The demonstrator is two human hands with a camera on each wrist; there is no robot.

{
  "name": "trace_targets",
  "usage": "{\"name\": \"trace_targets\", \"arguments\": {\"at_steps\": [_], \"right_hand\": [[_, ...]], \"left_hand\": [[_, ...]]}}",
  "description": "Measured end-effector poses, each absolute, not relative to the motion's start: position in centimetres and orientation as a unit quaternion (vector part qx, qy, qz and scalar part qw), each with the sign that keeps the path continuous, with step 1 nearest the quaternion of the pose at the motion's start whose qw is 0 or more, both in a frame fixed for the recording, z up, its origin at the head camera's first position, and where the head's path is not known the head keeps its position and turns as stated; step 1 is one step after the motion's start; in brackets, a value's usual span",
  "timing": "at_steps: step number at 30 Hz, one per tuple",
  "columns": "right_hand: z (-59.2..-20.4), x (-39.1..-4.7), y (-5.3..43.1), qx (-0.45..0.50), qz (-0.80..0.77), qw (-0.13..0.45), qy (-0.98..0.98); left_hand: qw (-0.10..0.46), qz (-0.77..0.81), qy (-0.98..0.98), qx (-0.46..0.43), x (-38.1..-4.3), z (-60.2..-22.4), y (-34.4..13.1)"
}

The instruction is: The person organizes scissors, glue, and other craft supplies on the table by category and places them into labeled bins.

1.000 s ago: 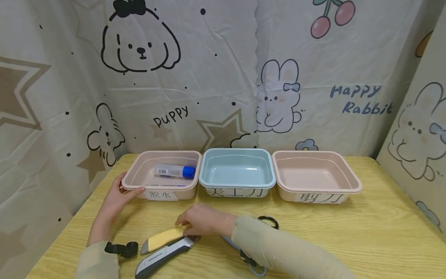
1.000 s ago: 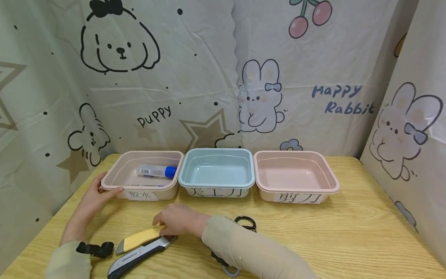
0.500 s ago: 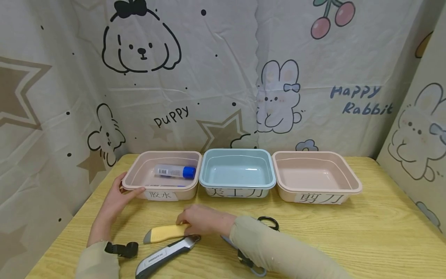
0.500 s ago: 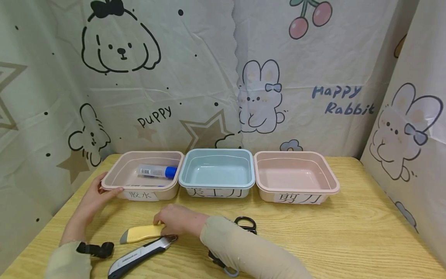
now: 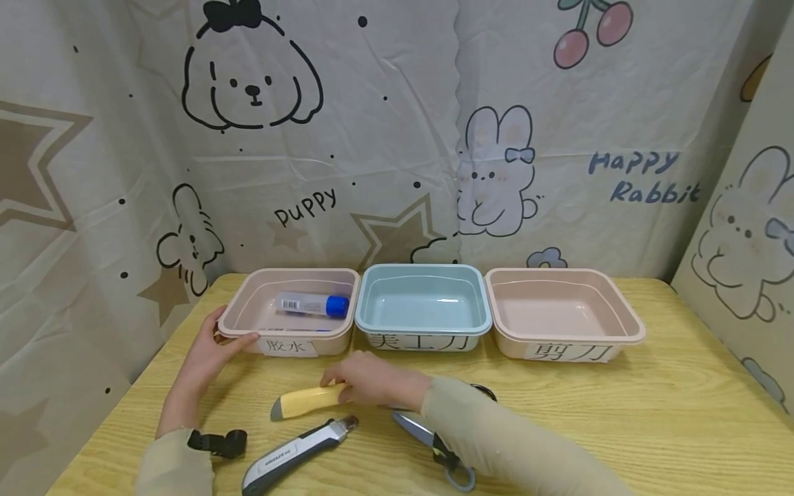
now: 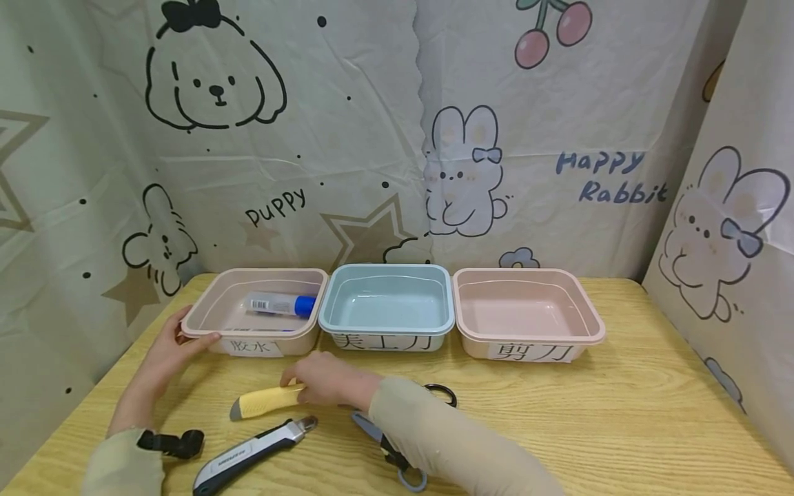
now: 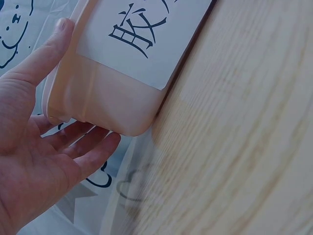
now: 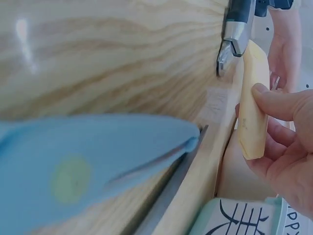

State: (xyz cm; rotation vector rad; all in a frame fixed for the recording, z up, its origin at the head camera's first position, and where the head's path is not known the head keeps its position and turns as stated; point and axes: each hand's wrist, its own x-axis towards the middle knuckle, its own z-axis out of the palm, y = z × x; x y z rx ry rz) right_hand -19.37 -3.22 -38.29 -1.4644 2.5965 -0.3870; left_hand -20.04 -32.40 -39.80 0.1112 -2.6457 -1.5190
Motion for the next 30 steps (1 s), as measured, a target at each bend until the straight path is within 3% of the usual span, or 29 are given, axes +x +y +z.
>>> {"name": "trace_targets", "arguments": {"at_steps": [10,30], "right_hand": [[-36.9,-19.6,-1.0,-0.482,-0.163,0.059,0.859],[-34.0,-21.2,5.4,-0.465,-0.203,-0.034,0.861]], "left_hand": [[0.043,-0.498,-0.866,0.034,-20.2,-39.9,-32.3],[0.043,-0.503,-0.862,0.037,-20.1,-40.0,-32.4]]}}
